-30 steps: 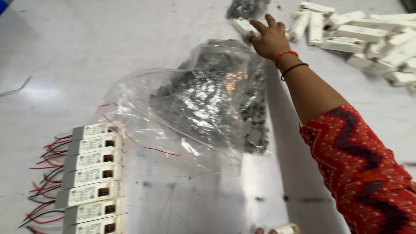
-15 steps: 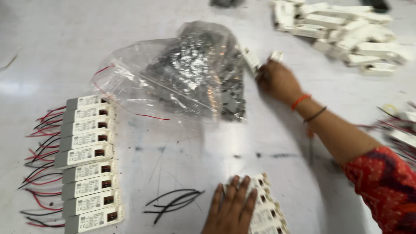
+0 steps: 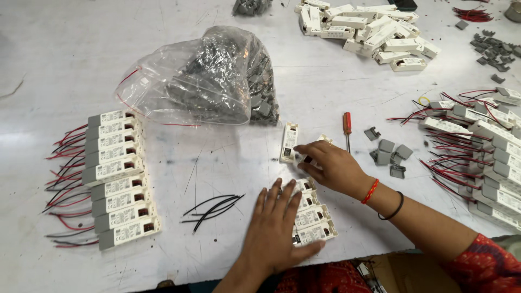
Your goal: The person assembles small white electrical components by inserting red and black wires into terminals and securing them with a screwdriver. They then attach gray plastic covers to the wired units and stack the finished assemblies on the table.
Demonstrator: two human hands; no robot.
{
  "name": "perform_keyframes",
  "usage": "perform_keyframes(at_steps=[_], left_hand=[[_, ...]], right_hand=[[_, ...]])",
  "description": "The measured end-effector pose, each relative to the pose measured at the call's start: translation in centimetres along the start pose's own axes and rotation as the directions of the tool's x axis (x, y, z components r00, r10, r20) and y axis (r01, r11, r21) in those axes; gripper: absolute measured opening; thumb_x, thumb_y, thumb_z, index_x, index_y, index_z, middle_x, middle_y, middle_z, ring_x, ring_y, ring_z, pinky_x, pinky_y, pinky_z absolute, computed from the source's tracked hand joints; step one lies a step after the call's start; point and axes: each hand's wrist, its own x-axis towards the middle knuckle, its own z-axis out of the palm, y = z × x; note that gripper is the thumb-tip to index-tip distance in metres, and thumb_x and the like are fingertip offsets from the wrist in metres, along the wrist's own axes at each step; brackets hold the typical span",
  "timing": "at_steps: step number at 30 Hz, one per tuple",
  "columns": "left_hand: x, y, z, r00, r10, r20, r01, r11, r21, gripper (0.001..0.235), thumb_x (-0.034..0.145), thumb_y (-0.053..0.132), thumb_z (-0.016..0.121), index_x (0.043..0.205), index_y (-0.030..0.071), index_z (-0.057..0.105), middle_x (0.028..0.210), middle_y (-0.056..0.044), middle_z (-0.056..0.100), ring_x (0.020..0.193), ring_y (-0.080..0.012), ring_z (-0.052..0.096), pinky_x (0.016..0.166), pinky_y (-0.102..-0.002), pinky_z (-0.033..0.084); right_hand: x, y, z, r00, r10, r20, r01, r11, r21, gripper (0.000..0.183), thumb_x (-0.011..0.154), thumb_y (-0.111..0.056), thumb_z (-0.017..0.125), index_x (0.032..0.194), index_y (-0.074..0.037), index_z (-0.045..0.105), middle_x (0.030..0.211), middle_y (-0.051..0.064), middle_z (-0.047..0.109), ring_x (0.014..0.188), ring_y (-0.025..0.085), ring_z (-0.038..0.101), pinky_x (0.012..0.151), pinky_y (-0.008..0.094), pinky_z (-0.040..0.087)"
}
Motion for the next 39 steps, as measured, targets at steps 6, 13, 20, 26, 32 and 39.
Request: perform_keyframes(at_steps=[6,13,20,26,32,39], left_hand=[[1.6,-2.6,-0.2,0.957,-0.235,-0.172,0.236,0.972,-0.016,0.064,0.1,0.045,0.06,0.142,-0.002,0.054,0.153,-0.022,0.049,0.142,-0.0372,0.044,0.116,-0.047,0.037],[11.2,-3.4,-1.5,0.814,-0.578,-0.055,0.578,0.816,-0.02,0.077,0.083,0.059,0.073,0.132,0.001,0.057,0.128,-0.015,0.06,0.12,-0.0311,0.057,0.096,-0.044,0.052],[12.8,-5.3,-1.0,0.93,-0.35,0.116,0.351,0.936,0.01,0.047,0.081,0.03,0.077,0.124,0.014,0.069,0.117,-0.007,0.066,0.113,-0.0266,0.059,0.097,-0.041,0.051],[8.9,-5.0,-1.6,0.912,-0.4,0.093,0.409,0.907,-0.106,0.044,0.094,0.037,0.072,0.128,0.011,0.067,0.129,-0.008,0.062,0.121,-0.0237,0.056,0.105,-0.043,0.044],[2.3,-1.7,-2.2,0.701,-0.71,-0.066,0.417,0.482,-0.771,0.09,0.093,0.072,0.039,0.154,0.006,0.04,0.158,-0.016,0.044,0.147,-0.0316,0.042,0.12,-0.045,0.031],[0.5,3.6,2.6,0.763,-0.626,-0.161,0.251,0.516,-0.819,0.108,0.093,0.083,0.019,0.165,0.004,-0.002,0.173,-0.021,0.004,0.161,-0.0368,0.011,0.129,-0.047,0.013]], right_hand=[[-0.3,2.7,0.0,0.996,-0.05,-0.076,0.056,0.995,0.08,0.017,0.081,-0.011,0.078,0.097,-0.01,0.074,0.115,0.008,0.072,0.099,0.025,0.072,0.084,0.037,0.06],[0.2,6.1,0.6,0.981,-0.014,-0.195,0.022,0.999,0.034,0.027,0.078,-0.007,0.076,0.105,-0.007,0.071,0.129,0.016,0.066,0.102,0.03,0.07,0.086,0.038,0.058],[2.8,9.0,-0.1,0.929,0.371,-0.018,-0.362,0.915,0.18,0.037,0.089,-0.015,0.075,0.125,-0.009,0.068,0.111,0.014,0.075,0.095,0.024,0.076,0.086,0.035,0.061],[1.4,7.6,1.0,0.995,0.07,0.066,-0.092,0.893,0.44,0.033,0.086,0.002,0.07,0.119,-0.003,0.065,0.128,0.012,0.069,0.11,0.024,0.071,0.095,0.035,0.06],[0.2,5.2,1.6,0.989,0.052,0.14,-0.126,0.793,0.596,0.035,0.094,-0.004,0.057,0.128,-0.003,0.064,0.123,0.01,0.072,0.105,0.02,0.07,0.089,0.032,0.06],[-1.7,2.3,4.2,0.972,0.197,0.131,-0.234,0.728,0.644,0.052,0.106,-0.039,0.044,0.139,-0.002,0.06,0.123,0.01,0.071,0.105,0.014,0.062,0.091,0.028,0.051]])
